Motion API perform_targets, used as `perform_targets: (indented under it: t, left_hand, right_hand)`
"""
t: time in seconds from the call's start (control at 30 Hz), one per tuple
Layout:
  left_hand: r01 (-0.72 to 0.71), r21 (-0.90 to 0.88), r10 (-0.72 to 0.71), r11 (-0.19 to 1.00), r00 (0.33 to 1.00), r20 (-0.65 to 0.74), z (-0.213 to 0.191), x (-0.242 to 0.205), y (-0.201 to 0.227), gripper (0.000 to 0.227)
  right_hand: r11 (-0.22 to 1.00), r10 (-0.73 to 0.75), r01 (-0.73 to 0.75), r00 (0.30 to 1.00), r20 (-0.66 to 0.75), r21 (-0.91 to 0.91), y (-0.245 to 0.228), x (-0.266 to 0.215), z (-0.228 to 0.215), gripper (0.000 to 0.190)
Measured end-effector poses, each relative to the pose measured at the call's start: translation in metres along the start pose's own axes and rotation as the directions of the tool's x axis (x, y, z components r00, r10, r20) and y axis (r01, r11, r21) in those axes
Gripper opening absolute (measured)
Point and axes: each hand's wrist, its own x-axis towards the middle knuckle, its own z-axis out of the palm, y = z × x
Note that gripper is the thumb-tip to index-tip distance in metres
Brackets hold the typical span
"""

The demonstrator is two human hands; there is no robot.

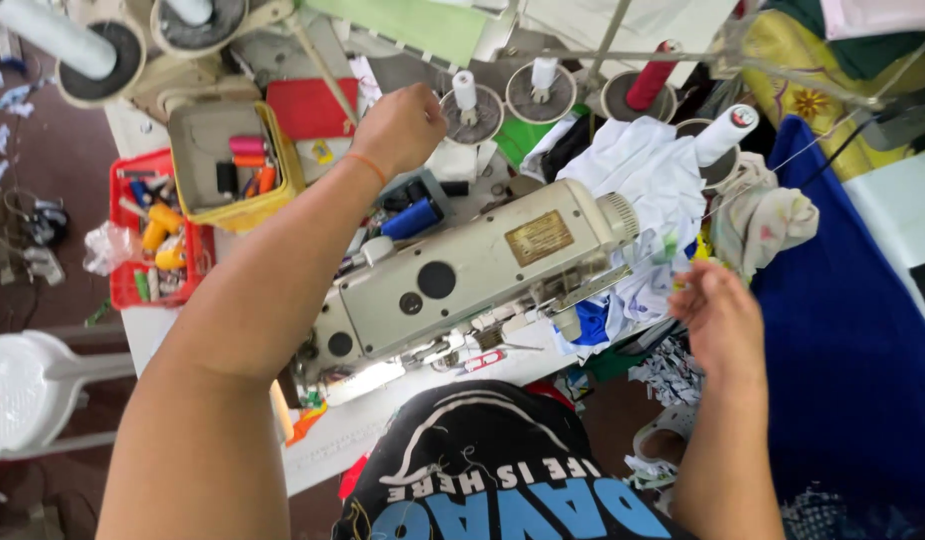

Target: The person threads a sewing machine by hand, pulling thread from spools and guiding it through the machine's tension discs and guides. They handle multiple spools of thread and manipulate the thread ends to prepare the machine for use.

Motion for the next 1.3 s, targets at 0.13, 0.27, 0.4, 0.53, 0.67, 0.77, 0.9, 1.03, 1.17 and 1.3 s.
perform_targets:
  t: [0.13, 0.27, 0.4, 0.53, 0.67, 0.77, 0.9, 1.03, 1.17, 1.3]
  left_hand:
    - [-0.184, -0.254, 0.171, 0.949, 0.983, -0.072, -0.03, 0.018, 0.048, 0.016]
    - [-0.353, -0.584, 0.187, 0.731, 0.927, -0.326, -0.035, 0.071, 0.085, 0.034]
    - [-0.416, -0.614, 0.113, 0.671, 0.875, -0.47, -0.031, 0.128, 0.106, 0.042]
    - [-0.461, -0.794, 0.141, 0.395, 0.885, -0.443, -0.035, 0.163, 0.125, 0.039]
    - [-0.338, -0.834, 0.109, 0.436, 0.94, -0.325, -0.038, 0.158, 0.135, 0.014]
    - [-0.291, -0.821, 0.103, 0.49, 0.955, -0.277, -0.009, 0.161, 0.123, 0.023]
    - [-0.212, -0.794, 0.203, 0.57, 0.972, -0.114, -0.001, 0.12, 0.109, 0.021]
    - [-0.138, -0.803, 0.223, 0.579, 0.975, -0.007, 0.018, 0.112, 0.088, 0.011]
    - [-0.091, -0.708, 0.172, 0.7, 0.984, 0.043, -0.002, 0.079, 0.097, 0.014]
    - [-0.2, -0.757, 0.217, 0.622, 0.973, -0.078, 0.034, 0.103, 0.072, 0.008]
  right_hand:
    - [0.999, 0.031, -0.031, 0.999, -0.016, 0.032, 0.053, -0.01, -0.04, 0.022]
    - [0.998, 0.019, -0.013, 0.993, -0.116, 0.057, 0.068, -0.014, -0.055, 0.023]
    - [0.997, 0.024, -0.009, 0.979, -0.203, 0.075, 0.068, -0.019, -0.059, 0.019]
    - [0.998, 0.022, -0.008, 0.979, -0.203, 0.069, 0.073, -0.014, -0.059, 0.021]
    - [1.0, -0.014, 0.014, 0.985, -0.173, 0.0, 0.051, -0.008, -0.04, 0.022]
    - [0.995, -0.097, 0.097, 0.994, -0.05, 0.0, 0.018, 0.009, -0.017, 0.023]
    - [0.928, -0.218, 0.238, 0.971, 0.1, -0.286, -0.038, 0.046, 0.039, 0.026]
    - [0.838, -0.284, 0.38, 0.917, 0.281, -0.393, -0.079, 0.098, 0.114, 0.02]
    - [0.736, -0.167, 0.384, 0.901, 0.4, -0.558, -0.095, 0.163, 0.19, 0.018]
    - [0.514, -0.276, 0.592, 0.799, 0.534, -0.621, -0.08, 0.223, 0.238, 0.015]
